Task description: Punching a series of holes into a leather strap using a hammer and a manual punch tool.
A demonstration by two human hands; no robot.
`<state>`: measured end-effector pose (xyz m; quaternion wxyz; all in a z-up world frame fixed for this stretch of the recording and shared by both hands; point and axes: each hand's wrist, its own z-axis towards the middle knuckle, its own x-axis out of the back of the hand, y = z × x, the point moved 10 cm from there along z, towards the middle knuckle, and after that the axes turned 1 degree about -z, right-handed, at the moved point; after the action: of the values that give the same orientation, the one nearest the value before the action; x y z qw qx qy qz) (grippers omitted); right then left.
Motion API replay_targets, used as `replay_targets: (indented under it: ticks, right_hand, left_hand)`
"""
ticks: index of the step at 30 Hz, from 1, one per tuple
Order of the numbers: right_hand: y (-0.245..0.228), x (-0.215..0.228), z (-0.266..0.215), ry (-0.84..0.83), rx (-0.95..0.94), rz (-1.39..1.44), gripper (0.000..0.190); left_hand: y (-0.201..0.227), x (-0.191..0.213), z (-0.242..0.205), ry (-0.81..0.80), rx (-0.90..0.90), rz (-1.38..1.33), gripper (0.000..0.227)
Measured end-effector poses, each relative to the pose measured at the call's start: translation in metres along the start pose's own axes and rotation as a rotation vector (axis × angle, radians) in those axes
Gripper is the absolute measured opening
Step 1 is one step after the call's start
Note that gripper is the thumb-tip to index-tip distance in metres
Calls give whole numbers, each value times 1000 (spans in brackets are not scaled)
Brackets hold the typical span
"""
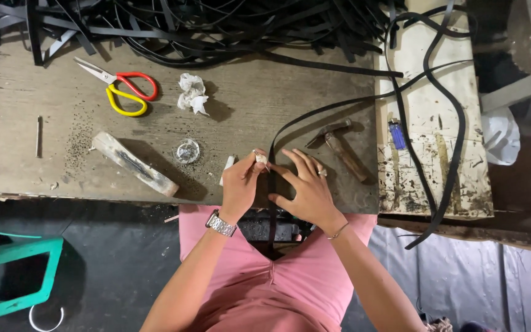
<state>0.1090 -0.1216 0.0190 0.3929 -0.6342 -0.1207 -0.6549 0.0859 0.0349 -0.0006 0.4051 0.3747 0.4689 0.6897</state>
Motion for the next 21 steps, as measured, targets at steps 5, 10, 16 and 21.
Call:
replay_targets:
  ticks: [5,10,16,21]
  right_hand:
    - [1,-1,0,-12,-6,12,66]
    - [0,-1,0,-45,-16,44,63]
    - [0,-2,0,-38,-9,23,65]
    - [-1,0,0,-25,-5,24,65]
  left_hand:
    - [18,-4,1,-14,-32,2,19]
    - [26,-8,3,-26,-55,4,17]
    - [30,-8,3,2,-94,-2,16]
    - [33,-10,2,-24,-178,5,18]
